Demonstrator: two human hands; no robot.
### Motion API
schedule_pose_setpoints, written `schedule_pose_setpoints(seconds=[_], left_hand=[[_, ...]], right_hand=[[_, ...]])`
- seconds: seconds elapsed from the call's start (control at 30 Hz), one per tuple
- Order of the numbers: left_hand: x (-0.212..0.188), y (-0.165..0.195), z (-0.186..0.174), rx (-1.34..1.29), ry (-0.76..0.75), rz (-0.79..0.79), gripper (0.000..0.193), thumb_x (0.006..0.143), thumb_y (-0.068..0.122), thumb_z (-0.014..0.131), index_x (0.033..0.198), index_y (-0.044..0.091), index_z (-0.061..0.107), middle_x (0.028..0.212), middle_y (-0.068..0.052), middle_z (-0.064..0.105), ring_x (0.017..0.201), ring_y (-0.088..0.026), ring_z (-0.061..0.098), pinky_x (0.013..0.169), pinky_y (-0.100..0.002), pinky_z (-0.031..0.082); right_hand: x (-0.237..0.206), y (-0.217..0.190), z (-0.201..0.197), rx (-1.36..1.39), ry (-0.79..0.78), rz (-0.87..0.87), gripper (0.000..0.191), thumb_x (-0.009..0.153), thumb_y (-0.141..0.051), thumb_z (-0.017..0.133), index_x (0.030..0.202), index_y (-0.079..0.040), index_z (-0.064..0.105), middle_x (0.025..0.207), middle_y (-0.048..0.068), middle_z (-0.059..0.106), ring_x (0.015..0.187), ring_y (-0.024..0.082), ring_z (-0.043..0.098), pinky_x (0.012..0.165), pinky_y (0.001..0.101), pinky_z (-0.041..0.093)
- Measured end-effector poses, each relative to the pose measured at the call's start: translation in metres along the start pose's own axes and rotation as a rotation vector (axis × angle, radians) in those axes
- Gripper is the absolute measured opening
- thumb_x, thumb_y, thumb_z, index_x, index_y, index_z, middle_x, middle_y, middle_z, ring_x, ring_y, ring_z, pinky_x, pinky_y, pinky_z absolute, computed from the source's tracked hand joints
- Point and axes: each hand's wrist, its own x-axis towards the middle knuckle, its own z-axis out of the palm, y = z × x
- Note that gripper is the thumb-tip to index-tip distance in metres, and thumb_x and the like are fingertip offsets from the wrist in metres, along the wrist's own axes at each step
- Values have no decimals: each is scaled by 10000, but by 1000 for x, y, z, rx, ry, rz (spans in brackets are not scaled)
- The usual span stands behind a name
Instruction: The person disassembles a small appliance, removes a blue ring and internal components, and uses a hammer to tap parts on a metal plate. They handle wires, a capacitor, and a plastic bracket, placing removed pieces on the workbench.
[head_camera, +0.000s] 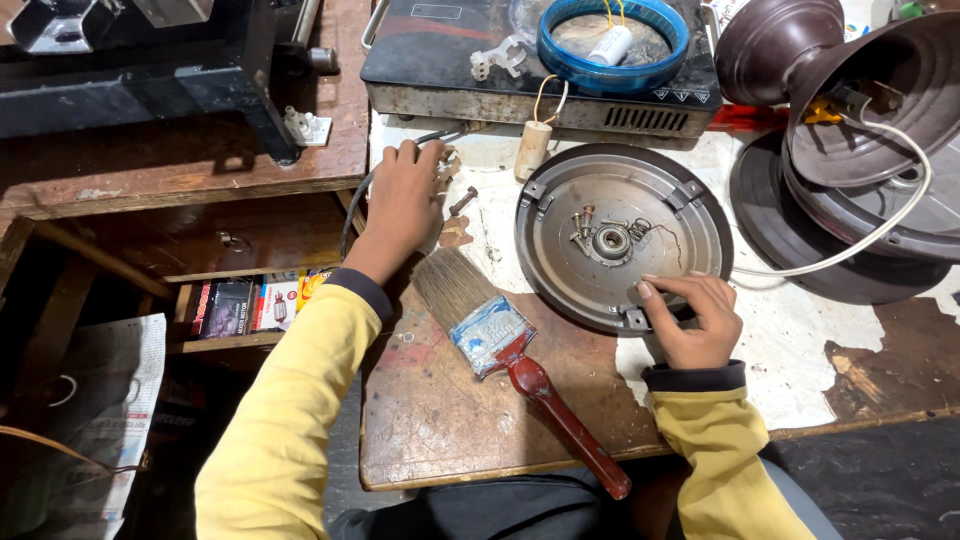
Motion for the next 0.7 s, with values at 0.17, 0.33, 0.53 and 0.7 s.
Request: schedule_pose_setpoints(seconds=[0.17, 0.33, 0.53, 0.7], left_hand=[[4, 1, 5, 113, -29, 73, 512, 779, 82, 736, 1255, 91, 546, 1063, -191, 546, 1004, -375, 531, 843, -474, 441], [7, 4, 12, 79, 2, 6, 493, 814, 142, 759, 1229, 27, 520, 1057, -202, 539, 979, -380, 525, 814, -482, 425], [13, 7, 24, 228, 63, 16, 514, 776, 35, 716, 1259, 70, 544, 1054, -163, 539, 977, -336, 530, 840, -442, 427], [6, 3, 20, 152, 24, 70, 470, 747, 11, 709, 1183, 59, 540, 1053, -184, 532, 993, -362, 524, 859, -451, 422]], right_hand=[[1, -1, 0, -4, -8, 8, 125, 894, -134, 834, 982, -73, 770, 960, 59, 744, 969, 221, 653, 989, 356, 459], [1, -3, 0, -20, -18, 22, 119, 902, -153, 830, 977, -77, 777, 947, 50, 749, 950, 213, 648, 978, 357, 455], [1, -3, 2, -30, -8, 13, 119, 898, -164, 824, 967, -79, 778, 923, 51, 737, 948, 220, 644, 973, 358, 459], [2, -4, 3, -45, -8, 7, 112, 899, -165, 814, 949, -75, 770, 908, 51, 732, 935, 228, 639, 958, 359, 452]])
